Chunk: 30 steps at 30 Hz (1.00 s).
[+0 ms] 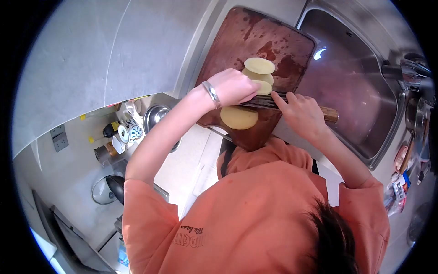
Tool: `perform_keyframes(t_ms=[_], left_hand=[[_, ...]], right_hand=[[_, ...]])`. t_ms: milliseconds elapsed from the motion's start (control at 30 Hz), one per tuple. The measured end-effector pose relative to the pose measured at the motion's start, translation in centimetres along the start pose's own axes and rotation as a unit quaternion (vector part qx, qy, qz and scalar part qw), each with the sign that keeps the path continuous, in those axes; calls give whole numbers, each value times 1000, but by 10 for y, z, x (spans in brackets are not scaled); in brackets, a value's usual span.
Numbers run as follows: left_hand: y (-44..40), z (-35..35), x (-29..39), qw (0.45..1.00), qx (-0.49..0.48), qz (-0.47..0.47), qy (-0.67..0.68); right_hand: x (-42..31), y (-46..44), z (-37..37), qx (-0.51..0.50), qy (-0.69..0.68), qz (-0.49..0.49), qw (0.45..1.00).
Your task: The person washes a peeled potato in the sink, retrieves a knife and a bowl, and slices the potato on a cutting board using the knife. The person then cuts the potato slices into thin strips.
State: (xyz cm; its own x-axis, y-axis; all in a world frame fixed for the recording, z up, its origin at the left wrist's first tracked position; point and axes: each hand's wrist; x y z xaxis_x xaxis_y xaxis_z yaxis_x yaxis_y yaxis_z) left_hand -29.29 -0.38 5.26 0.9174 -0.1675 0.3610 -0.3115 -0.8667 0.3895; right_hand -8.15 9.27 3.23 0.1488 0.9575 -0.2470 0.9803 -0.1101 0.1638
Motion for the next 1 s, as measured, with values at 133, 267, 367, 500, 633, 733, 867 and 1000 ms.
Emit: perform_keyframes(t_ms=[133,267,367,500,633,733,867,1000], left_hand=[[-19,-16,-7,997,-46,-10,-66],[-35,-23,-34,999,11,-24,-32],[-25,-34,-36,987,151,-44,-36],[24,-61,0,920,376,-104,-45],[60,-15,45,872,453,-176,-56],[65,50,70,874,427,-233,-12],[58,102,95,867,420,-267,10],[48,120,101,859,430,-277,-23]], right_hand=[[-1,-1,-5,-22,-28,15,999],[-4,-1,-11,-37,-112,36,992],[-1,-1,-9,-30,-189,42,981],[8,-3,-12,-35,-240,35,970],[25,-11,-16,-56,-220,50,973],[33,-20,-23,-68,-190,80,976],[28,-25,-20,-42,-165,68,983],[-5,0,-37,-112,-94,-22,989]])
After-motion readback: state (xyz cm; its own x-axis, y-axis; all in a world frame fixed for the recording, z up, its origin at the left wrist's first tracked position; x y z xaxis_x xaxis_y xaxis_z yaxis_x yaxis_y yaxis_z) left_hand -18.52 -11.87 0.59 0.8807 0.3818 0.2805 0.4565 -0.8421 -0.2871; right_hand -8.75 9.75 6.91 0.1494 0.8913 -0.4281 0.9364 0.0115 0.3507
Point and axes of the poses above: each hand's wrist, its own y-axis away from the middle knuckle, its own z-axis out of the palm, x = y × z, and after that the axes turned 8 degrees about -x, right-handed
